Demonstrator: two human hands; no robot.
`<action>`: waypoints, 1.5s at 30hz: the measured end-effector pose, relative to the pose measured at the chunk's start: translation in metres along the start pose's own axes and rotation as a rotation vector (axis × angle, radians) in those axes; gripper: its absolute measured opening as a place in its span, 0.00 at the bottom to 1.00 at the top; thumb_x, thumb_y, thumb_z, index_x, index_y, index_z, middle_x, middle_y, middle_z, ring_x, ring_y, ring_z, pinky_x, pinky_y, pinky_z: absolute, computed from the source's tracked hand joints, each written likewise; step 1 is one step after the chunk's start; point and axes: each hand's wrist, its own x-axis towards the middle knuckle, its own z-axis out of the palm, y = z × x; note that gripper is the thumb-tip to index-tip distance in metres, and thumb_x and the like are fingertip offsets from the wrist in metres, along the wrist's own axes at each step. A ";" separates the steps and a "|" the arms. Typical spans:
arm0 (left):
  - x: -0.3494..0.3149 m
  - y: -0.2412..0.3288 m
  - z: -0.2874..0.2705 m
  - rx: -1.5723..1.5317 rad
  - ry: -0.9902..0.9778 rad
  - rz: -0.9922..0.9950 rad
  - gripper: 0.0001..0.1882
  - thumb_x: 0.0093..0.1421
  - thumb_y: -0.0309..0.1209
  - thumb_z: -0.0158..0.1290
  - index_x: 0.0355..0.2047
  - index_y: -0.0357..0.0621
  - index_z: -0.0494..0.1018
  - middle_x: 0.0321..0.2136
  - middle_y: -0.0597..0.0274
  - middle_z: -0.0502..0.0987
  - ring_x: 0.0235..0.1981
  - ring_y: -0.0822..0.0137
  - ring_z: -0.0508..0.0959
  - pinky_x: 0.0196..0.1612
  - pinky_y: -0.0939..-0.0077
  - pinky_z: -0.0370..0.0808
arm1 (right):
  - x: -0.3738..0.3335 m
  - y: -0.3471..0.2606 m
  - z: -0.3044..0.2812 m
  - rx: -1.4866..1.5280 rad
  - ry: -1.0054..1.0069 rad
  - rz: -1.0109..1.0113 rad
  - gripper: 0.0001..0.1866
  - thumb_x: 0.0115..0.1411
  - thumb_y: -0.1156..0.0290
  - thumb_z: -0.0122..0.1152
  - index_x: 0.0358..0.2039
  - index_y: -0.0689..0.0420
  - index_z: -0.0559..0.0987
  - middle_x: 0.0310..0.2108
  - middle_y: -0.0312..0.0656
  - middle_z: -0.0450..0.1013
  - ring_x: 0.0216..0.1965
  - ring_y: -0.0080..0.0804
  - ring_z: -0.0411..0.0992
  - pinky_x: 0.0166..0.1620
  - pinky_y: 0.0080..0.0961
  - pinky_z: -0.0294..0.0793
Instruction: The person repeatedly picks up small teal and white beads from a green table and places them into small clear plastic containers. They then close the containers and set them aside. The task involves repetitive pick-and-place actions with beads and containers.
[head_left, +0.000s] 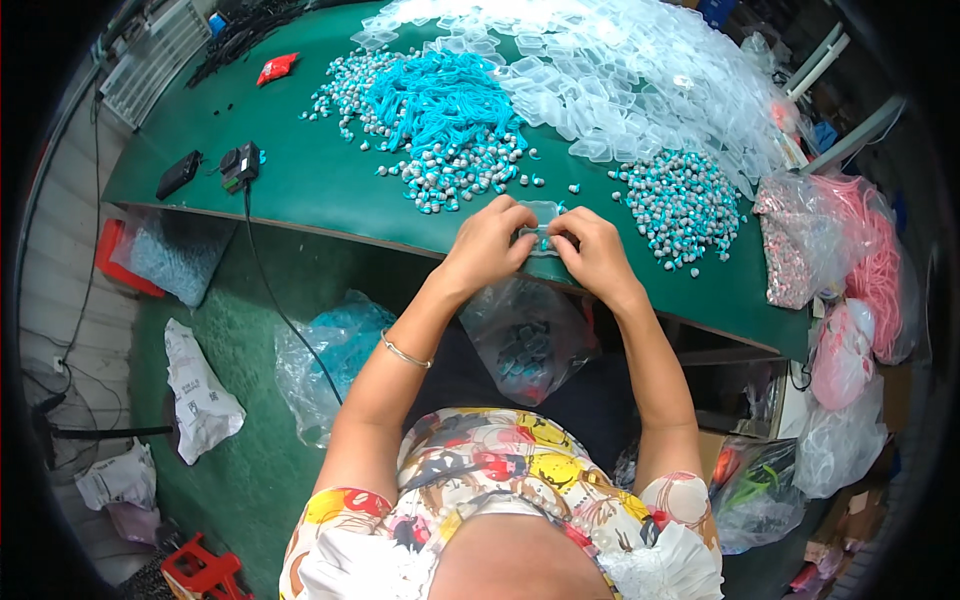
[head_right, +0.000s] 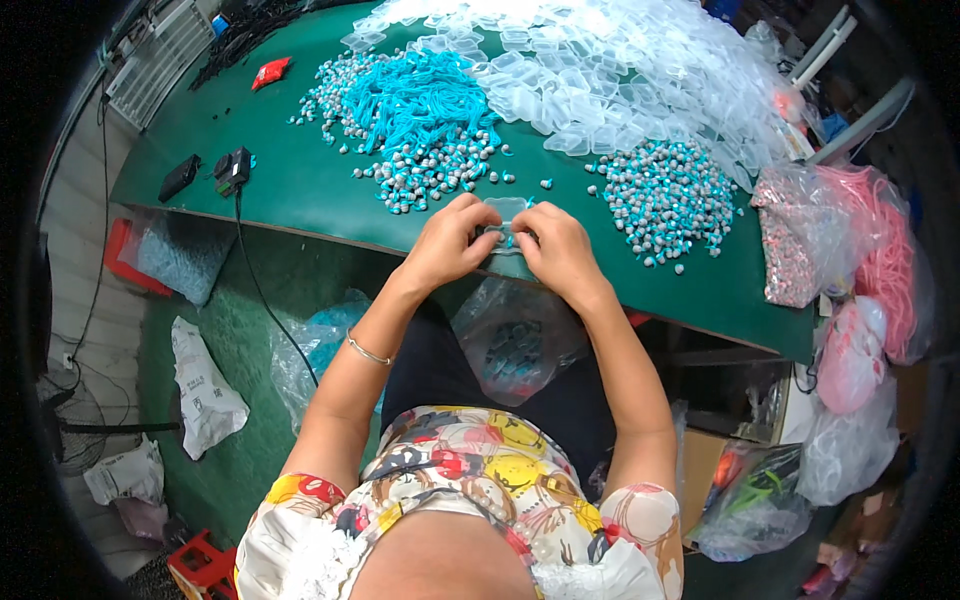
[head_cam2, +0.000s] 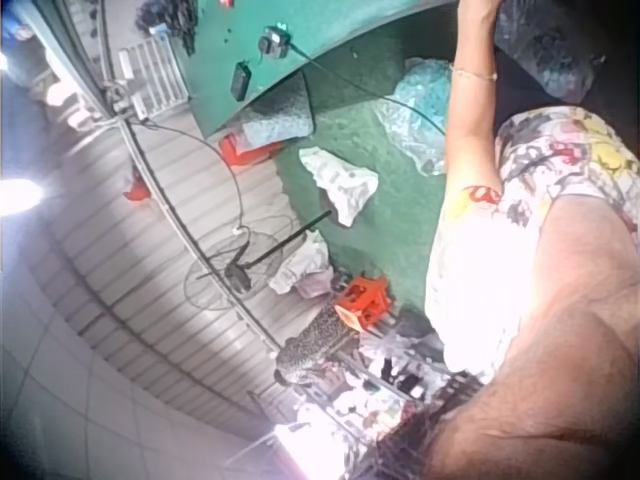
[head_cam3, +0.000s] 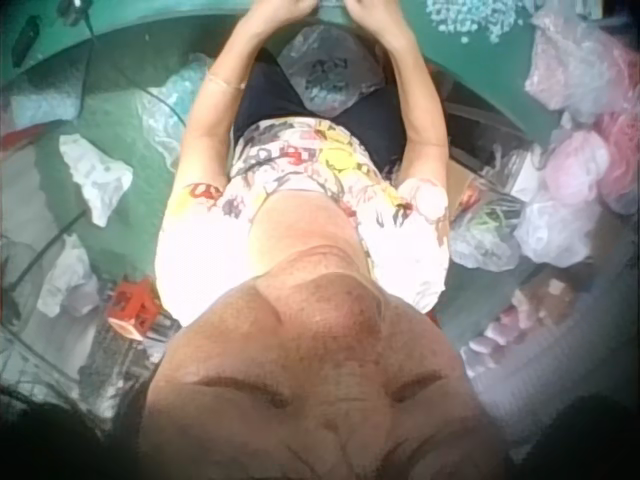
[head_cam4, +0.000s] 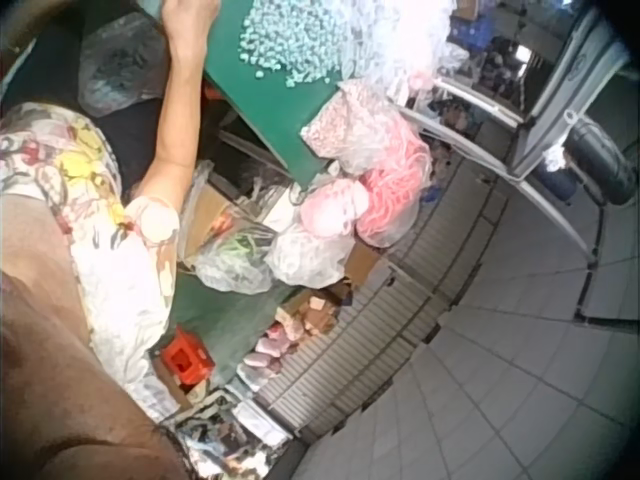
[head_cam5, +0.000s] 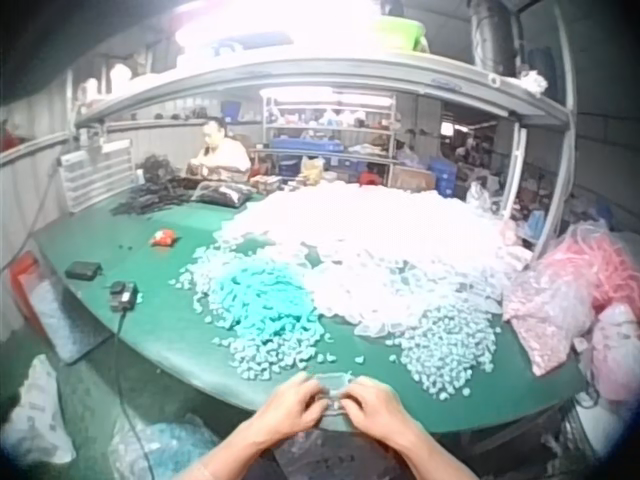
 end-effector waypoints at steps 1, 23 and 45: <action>-0.004 -0.002 0.000 0.011 0.009 0.018 0.06 0.55 0.28 0.60 0.34 0.41 0.78 0.31 0.58 0.74 0.28 0.59 0.76 0.32 0.65 0.73 | 0.001 0.000 -0.001 0.006 0.014 0.001 0.05 0.53 0.78 0.64 0.31 0.59 0.80 0.31 0.45 0.75 0.33 0.46 0.75 0.36 0.38 0.74; -0.008 -0.011 -0.001 0.036 -0.020 0.109 0.13 0.50 0.39 0.66 0.34 0.49 0.78 0.33 0.61 0.75 0.36 0.54 0.77 0.38 0.61 0.73 | 0.149 0.062 0.039 -0.324 -0.005 0.070 0.08 0.54 0.70 0.65 0.35 0.55 0.82 0.36 0.47 0.79 0.41 0.49 0.77 0.44 0.45 0.75; -0.010 -0.010 0.001 0.066 0.001 0.114 0.14 0.51 0.37 0.65 0.35 0.48 0.77 0.30 0.61 0.75 0.36 0.56 0.76 0.39 0.61 0.72 | 0.151 0.067 0.026 -0.158 0.075 0.206 0.12 0.53 0.76 0.57 0.37 0.58 0.84 0.32 0.49 0.81 0.34 0.43 0.80 0.41 0.37 0.78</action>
